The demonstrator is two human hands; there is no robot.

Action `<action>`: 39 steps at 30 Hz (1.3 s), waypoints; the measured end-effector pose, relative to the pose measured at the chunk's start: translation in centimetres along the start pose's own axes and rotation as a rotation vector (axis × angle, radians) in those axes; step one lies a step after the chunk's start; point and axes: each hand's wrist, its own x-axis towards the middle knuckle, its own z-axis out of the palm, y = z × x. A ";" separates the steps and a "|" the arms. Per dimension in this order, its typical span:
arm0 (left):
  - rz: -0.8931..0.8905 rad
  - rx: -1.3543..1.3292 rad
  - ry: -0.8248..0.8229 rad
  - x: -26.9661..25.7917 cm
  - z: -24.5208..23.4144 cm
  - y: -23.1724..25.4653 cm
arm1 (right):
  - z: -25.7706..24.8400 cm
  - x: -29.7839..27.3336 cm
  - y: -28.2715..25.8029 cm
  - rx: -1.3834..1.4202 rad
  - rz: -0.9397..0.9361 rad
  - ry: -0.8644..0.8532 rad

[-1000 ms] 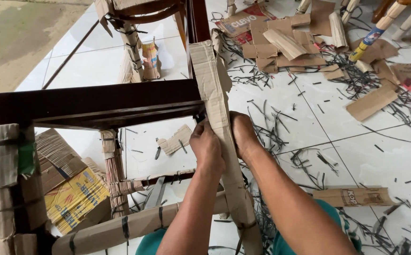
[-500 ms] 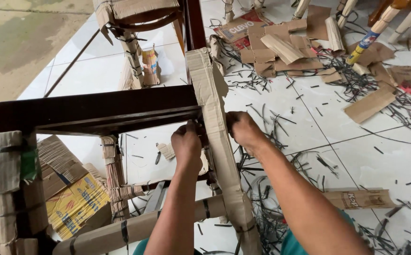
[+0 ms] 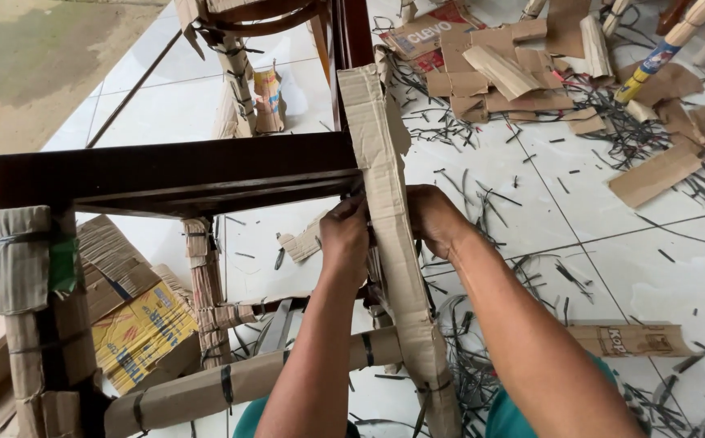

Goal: Wrapping wooden chair legs with cardboard and securing them with plastic ties

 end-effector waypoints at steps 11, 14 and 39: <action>-0.163 -0.034 -0.067 0.1 -0.6 -0.1 | 0.0 -0.1 -0.5 -0.020 0.034 -0.008; -0.141 -0.044 -0.035 1.5 -1.1 -1.9 | 0.2 -0.5 -0.6 -0.011 0.042 -0.016; 0.399 -0.169 0.161 -2.6 0.1 3.6 | 1.3 -3.1 -3.4 -0.606 -0.164 0.203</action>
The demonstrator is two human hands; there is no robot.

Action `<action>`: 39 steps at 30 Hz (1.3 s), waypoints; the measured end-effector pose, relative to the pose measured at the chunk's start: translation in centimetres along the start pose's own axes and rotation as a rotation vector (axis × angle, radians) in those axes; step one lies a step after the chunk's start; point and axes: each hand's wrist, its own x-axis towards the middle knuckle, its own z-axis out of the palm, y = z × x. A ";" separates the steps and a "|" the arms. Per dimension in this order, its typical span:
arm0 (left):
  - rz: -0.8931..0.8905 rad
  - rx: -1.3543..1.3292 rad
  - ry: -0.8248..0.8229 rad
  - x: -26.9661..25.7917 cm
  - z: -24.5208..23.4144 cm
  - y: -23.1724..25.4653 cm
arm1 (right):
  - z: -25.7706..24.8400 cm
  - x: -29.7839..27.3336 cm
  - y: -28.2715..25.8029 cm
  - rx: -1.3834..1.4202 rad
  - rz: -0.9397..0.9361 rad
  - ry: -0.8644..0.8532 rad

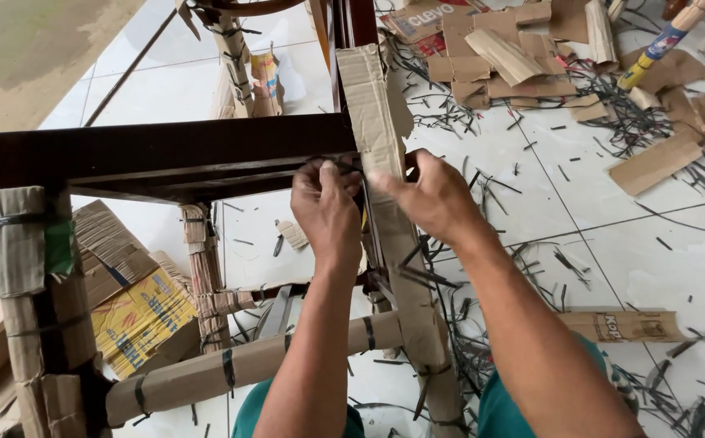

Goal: Wrapping wooden chair legs with cardboard and securing them with plastic ties

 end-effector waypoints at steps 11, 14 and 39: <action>0.517 0.498 -0.371 -0.5 0.6 0.6 | 2.3 -0.1 0.0 -0.406 -0.090 0.047; 0.609 0.682 -0.528 0.1 1.1 0.4 | 1.4 -0.7 0.6 -0.327 -0.172 0.003; 1.024 1.031 -0.589 3.9 2.0 -7.0 | -6.8 -3.5 -2.5 -0.140 -0.312 -0.018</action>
